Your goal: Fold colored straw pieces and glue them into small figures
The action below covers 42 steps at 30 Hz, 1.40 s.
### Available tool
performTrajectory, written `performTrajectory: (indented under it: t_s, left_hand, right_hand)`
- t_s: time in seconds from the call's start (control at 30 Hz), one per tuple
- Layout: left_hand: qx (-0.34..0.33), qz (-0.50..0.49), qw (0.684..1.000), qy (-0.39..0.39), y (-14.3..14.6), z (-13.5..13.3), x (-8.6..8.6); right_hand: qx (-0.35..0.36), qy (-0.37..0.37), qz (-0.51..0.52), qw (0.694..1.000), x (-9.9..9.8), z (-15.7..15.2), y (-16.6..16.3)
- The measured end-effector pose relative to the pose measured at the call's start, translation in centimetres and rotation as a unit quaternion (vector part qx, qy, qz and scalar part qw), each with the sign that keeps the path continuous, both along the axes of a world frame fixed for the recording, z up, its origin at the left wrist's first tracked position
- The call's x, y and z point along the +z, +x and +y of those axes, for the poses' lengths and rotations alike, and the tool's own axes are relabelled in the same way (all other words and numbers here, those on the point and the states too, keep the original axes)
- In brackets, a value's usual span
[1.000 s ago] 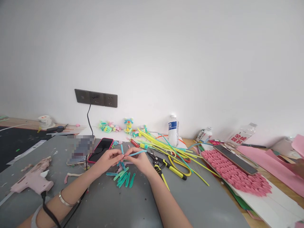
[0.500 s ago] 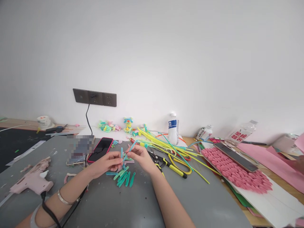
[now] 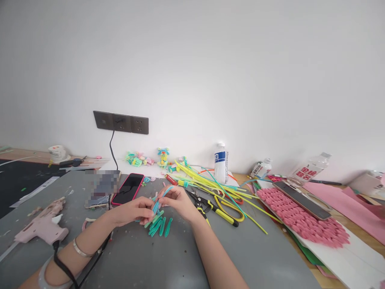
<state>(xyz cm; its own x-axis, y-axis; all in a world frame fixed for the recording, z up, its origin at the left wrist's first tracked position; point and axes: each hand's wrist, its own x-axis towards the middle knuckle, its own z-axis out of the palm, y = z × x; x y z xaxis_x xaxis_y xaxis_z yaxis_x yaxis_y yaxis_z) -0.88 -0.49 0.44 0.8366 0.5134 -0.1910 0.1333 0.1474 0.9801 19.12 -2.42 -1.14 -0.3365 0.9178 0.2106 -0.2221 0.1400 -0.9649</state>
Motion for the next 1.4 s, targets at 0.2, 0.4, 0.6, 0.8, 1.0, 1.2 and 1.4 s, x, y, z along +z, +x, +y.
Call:
performTrajectory:
  t_s: [0.2, 0.4, 0.6, 0.8, 1.0, 1.2, 1.4]
  left_hand:
    - [0.081, 0.016, 0.98, 0.179, 0.6, 0.0, -0.4]
    - [0.127, 0.032, 0.937, 0.324, 0.8, 0.0, -1.1]
    - [0.134, 0.07, 0.9, 0.408, 0.6, 0.6, -1.5]
    - [0.127, 0.077, 0.892, 0.427, 0.6, 0.6, -1.5]
    - [0.128, 0.079, 0.89, 0.43, 0.5, 0.4, -1.2]
    - [0.126, 0.094, 0.873, 0.462, 0.3, 0.1, -0.9]
    - [0.132, 0.074, 0.883, 0.445, 0.2, -0.1, -0.6]
  right_hand:
    - [-0.121, -0.019, 0.006, 0.992, -0.3, 0.8, 0.5]
    - [-0.136, -0.024, -0.005, 0.99, -0.4, 1.0, 0.5]
    - [-0.133, -0.028, 0.013, 0.991, -0.4, 1.1, 0.4]
    - [-0.126, -0.037, 0.017, 0.991, -0.4, 1.0, 0.4]
    - [-0.124, -0.042, 0.031, 0.991, 0.0, 0.8, 0.3]
    - [-0.133, -0.045, 0.025, 0.99, 0.0, 0.8, 0.3]
    - [-0.128, -0.067, 0.051, 0.988, 0.0, 0.7, 0.2]
